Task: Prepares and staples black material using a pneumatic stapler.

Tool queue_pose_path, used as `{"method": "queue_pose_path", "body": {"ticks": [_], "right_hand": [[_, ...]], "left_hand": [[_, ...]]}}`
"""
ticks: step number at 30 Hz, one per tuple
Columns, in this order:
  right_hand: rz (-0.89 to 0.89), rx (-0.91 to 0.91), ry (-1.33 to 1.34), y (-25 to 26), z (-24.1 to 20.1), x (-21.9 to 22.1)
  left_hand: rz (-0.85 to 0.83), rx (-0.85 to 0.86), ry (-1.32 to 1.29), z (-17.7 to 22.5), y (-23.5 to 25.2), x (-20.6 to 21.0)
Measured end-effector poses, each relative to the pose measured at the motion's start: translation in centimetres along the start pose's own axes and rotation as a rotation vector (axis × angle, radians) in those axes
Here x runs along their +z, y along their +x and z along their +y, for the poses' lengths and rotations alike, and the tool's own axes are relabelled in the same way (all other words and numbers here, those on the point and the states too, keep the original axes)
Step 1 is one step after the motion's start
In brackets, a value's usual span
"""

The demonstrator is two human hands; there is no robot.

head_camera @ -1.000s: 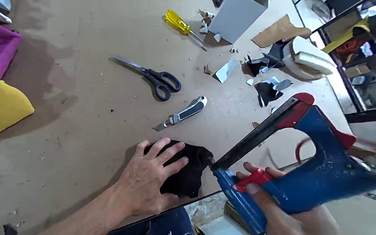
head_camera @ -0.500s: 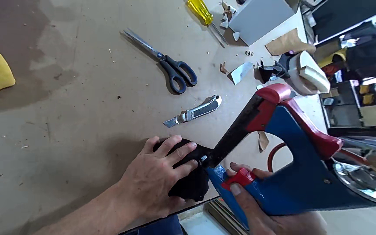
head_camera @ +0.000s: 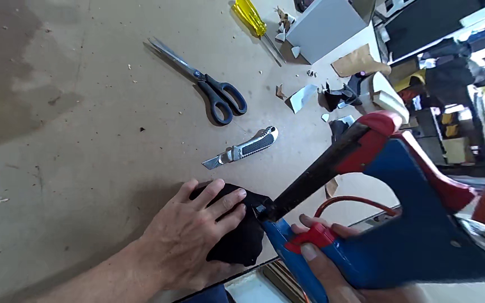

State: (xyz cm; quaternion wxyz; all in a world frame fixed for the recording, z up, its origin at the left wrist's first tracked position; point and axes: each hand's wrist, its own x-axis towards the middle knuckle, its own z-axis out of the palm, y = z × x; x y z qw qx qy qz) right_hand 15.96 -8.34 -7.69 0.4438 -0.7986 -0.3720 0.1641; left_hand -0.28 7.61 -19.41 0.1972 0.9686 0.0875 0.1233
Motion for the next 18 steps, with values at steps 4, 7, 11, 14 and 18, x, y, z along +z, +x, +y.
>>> {"method": "queue_pose_path", "body": {"ticks": [4, 7, 11, 14, 18], "right_hand": [[0.023, 0.024, 0.046, -0.3, -0.6, 0.9], [0.044, 0.014, 0.072, -0.5, -0.9, 1.9], [0.038, -0.010, -0.016, -0.6, -0.8, 2.2], [0.015, -0.005, -0.023, -0.7, -0.5, 2.0], [-0.026, 0.005, -0.094, -0.2, -0.4, 1.4]], "left_hand": [[-0.003, -0.008, -0.010, 0.1, 0.1, -0.2], [0.023, -0.005, -0.030, 0.1, 0.0, -0.1], [0.019, 0.005, -0.030, -0.1, -0.1, 0.1], [0.025, 0.009, -0.036, -0.2, -0.3, 0.2], [0.010, 0.000, -0.059, -0.2, 0.1, 0.1]]}}
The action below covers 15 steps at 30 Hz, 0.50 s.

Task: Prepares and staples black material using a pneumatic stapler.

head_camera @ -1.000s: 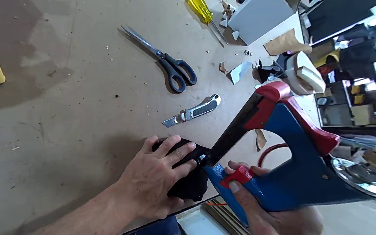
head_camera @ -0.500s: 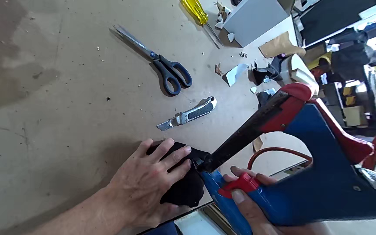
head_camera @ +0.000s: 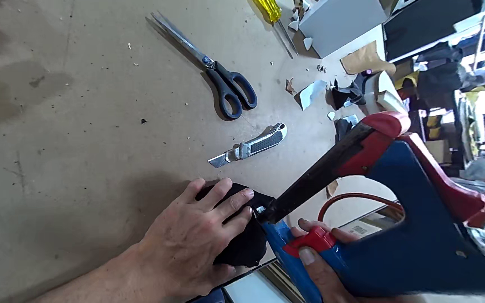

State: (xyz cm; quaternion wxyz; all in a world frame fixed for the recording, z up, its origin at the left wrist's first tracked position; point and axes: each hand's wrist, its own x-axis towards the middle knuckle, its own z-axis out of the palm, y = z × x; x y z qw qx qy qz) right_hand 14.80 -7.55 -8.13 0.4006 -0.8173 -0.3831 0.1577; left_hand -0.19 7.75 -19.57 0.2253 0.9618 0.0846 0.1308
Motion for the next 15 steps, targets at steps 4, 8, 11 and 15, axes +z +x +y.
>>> {"method": "queue_pose_path", "body": {"ticks": [4, 8, 11, 15], "right_hand": [[-0.061, 0.014, -0.089, 1.2, -0.3, -0.7], [-0.098, 0.015, -0.039, 1.5, -0.4, -0.7], [-0.122, 0.030, -0.001, 1.5, -0.5, -0.5], [-0.146, 0.063, -0.031, 1.9, -1.4, -0.5]], "left_hand": [[-0.096, 0.031, -0.046, -0.6, 0.6, -0.8], [-0.100, 0.032, -0.070, -0.7, 0.9, -0.7], [-0.091, 0.036, -0.057, -0.7, 0.9, -0.5], [-0.089, 0.038, -0.057, -0.6, 0.9, -0.5]]}}
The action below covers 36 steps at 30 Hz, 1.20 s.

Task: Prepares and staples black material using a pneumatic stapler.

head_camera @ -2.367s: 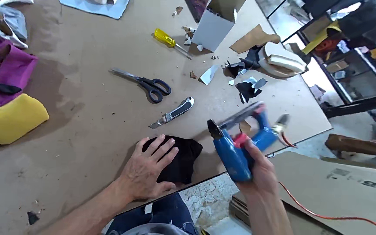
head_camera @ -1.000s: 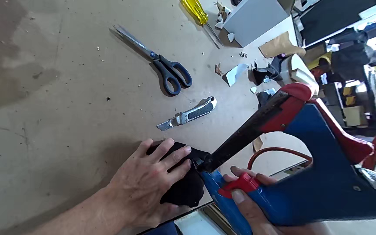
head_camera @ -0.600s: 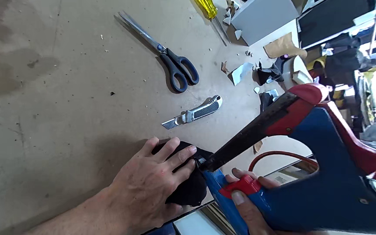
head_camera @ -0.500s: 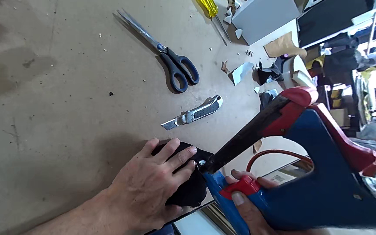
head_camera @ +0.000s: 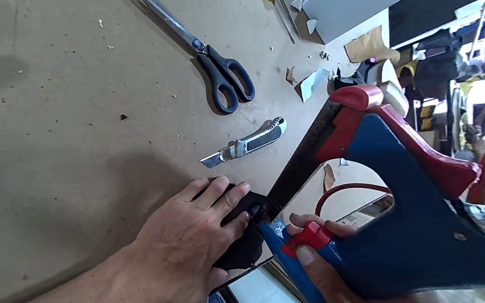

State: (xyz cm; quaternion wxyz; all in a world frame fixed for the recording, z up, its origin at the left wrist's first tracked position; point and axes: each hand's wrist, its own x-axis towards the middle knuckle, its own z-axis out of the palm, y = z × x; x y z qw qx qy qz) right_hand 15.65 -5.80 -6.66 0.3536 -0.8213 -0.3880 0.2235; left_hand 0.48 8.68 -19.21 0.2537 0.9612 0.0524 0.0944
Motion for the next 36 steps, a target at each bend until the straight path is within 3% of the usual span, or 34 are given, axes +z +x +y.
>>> {"method": "queue_pose_path", "body": {"ticks": [6, 16, 28, 36], "right_hand": [[-0.013, 0.053, 0.159, 0.2, 0.3, -0.2], [0.008, -0.075, 0.329, -1.0, 2.3, 0.7], [0.065, -0.091, 0.239, -1.4, 2.0, 1.6], [0.090, -0.142, 0.269, -4.4, 3.9, 0.1]], "left_hand": [[-0.016, 0.011, -0.013, -0.1, 0.3, -0.2], [0.042, 0.020, -0.039, 0.0, 0.4, 0.1], [0.051, 0.021, -0.029, 0.0, 0.2, 0.0], [0.135, -0.200, 0.043, 4.2, -1.8, 1.2]]}}
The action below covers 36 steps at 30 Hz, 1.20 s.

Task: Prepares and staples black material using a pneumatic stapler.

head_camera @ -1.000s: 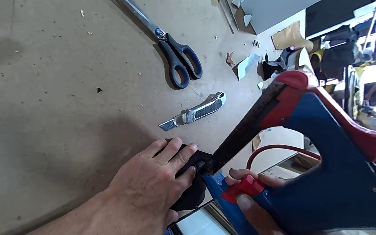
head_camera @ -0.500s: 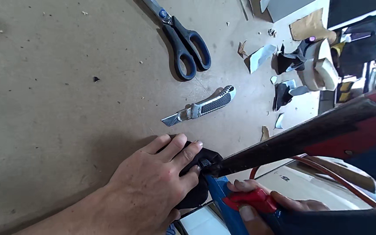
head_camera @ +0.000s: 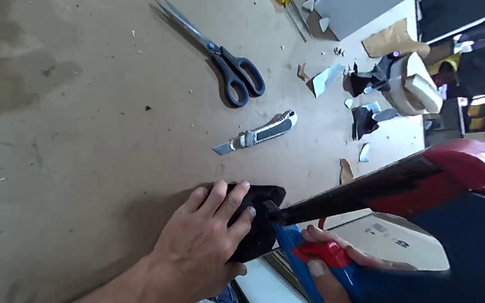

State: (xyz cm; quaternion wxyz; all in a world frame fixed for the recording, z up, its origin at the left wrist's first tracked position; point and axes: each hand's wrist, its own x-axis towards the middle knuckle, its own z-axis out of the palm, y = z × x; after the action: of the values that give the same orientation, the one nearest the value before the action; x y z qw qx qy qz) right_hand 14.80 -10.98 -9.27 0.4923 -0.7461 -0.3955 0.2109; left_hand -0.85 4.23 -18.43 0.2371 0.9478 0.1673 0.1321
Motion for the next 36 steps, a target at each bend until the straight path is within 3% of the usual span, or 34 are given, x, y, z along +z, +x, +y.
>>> {"method": "queue_pose_path", "body": {"ticks": [8, 13, 20, 23, 25, 28, 36], "right_hand": [[-0.007, -0.106, 0.033, 0.2, -0.5, 0.3], [0.035, -0.071, -0.050, -0.2, 0.7, 1.2], [0.123, -0.029, 0.009, -1.4, 1.0, 1.0], [0.110, -0.035, 0.043, -1.7, 1.0, 0.8], [0.115, -0.038, 0.046, -1.7, 1.0, 0.7], [0.117, -0.034, 0.025, -1.6, 0.9, 0.7], [0.080, -0.050, 0.015, -1.3, 0.2, 1.6]], "left_hand": [[-0.042, 0.063, 0.027, -0.1, 0.7, -0.3], [0.039, 0.094, -0.044, -0.9, 1.6, -0.6], [-0.074, 0.416, 0.143, -2.5, 5.3, -1.5], [-0.105, 0.498, 0.079, -2.8, 7.0, -1.4], [-0.101, 0.467, -0.038, -2.9, 7.5, -1.1], [0.045, 0.365, -0.142, -3.2, 6.5, -0.9], [-0.010, 0.205, 0.005, -3.5, 6.0, -0.6]]}}
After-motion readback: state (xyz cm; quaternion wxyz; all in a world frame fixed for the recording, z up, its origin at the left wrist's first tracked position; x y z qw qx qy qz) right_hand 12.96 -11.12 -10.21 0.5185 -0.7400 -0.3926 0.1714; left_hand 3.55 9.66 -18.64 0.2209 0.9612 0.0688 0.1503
